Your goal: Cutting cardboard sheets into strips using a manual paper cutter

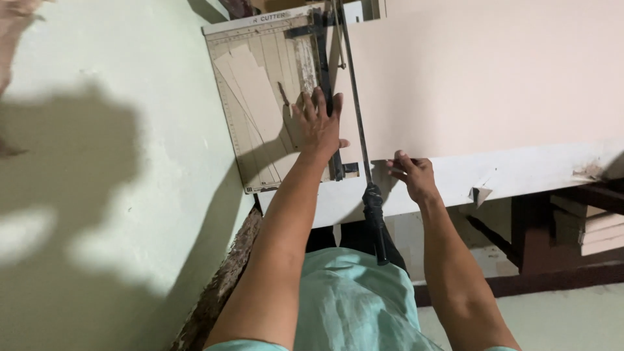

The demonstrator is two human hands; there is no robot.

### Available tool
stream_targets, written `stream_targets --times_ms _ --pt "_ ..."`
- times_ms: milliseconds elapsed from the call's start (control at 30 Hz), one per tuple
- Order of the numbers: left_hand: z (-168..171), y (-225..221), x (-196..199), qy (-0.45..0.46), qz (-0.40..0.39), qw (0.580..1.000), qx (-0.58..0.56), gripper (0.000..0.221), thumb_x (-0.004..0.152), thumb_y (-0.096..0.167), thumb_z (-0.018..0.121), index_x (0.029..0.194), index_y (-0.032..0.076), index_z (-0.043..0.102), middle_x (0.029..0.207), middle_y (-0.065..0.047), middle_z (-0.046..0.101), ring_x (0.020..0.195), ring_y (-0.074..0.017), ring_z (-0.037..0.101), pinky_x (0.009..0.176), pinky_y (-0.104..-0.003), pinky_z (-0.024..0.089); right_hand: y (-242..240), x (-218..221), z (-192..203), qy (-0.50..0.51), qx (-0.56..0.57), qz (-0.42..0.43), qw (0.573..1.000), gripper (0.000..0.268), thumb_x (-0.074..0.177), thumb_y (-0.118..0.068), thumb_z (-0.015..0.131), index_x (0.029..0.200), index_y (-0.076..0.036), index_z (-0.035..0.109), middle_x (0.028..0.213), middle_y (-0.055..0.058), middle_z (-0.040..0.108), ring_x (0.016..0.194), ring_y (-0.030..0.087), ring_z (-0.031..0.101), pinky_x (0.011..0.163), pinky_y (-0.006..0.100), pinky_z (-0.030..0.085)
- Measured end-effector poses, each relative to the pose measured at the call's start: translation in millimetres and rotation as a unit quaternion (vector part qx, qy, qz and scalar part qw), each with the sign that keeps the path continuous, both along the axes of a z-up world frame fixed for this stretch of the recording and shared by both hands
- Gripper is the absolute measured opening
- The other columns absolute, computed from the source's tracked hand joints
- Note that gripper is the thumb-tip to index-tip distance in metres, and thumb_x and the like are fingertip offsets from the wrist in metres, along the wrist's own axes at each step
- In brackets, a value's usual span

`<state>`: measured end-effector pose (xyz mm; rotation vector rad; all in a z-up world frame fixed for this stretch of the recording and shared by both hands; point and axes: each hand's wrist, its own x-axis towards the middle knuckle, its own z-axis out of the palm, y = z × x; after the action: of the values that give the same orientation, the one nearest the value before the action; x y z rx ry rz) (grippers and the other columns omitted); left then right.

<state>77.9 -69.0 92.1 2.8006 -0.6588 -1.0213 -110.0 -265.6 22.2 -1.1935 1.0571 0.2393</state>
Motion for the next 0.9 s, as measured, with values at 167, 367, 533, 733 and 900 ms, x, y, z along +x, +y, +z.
stream_targets --times_ms 167,367,533,733,900 --pt "-50 -15 -5 -0.007 0.012 0.993 0.116 0.116 0.078 0.04 0.085 0.165 0.023 0.01 0.168 -0.025 0.001 0.152 -0.0527 0.006 0.109 -0.084 0.012 20 4 -4 0.006 0.113 0.014 0.993 0.052 0.107 -0.045 0.06 0.109 0.006 0.063 0.109 0.022 0.075 0.099 0.03 0.075 0.094 0.05 0.058" --pt "-52 -20 -4 0.014 0.022 0.99 0.135 0.121 0.076 0.041 0.087 0.164 0.025 0.006 0.169 -0.022 -0.008 0.152 -0.0535 -0.001 0.105 -0.088 0.013 50 7 -32 0.005 0.167 0.026 0.986 0.065 0.114 -0.045 0.035 0.147 0.011 0.041 0.134 0.033 0.061 0.131 0.05 0.055 0.117 0.058 0.037" --pt "-43 -20 2 0.009 0.031 0.992 0.125 0.116 0.079 0.038 0.085 0.165 0.023 0.01 0.169 -0.022 -0.005 0.152 -0.0526 -0.002 0.104 -0.088 0.01 45 24 32 0.03 0.101 0.126 0.986 0.079 0.106 -0.064 0.032 0.144 0.003 0.051 0.131 0.03 0.062 0.127 0.048 0.059 0.108 0.061 0.045" --pt "-34 -16 2 0.009 0.033 0.992 0.118 0.116 0.079 0.039 0.085 0.165 0.021 0.008 0.168 -0.023 -0.006 0.153 -0.0528 -0.001 0.105 -0.088 0.009 87 36 238 0.143 -0.173 0.425 0.877 0.091 0.093 -0.064 0.048 0.166 -0.022 0.014 0.113 0.029 0.071 0.113 0.047 0.067 0.104 0.057 0.046" --pt "-46 -18 -3 0.015 0.028 0.996 0.083 0.124 0.073 0.034 0.089 0.164 0.021 0.006 0.167 -0.026 -0.003 0.151 -0.0546 -0.001 0.102 -0.091 0.003 123 -46 88 0.168 -0.297 0.494 0.799 0.086 0.093 -0.033 0.053 0.164 -0.018 0.008 0.088 0.022 0.076 0.085 0.045 0.076 0.077 0.052 0.06"
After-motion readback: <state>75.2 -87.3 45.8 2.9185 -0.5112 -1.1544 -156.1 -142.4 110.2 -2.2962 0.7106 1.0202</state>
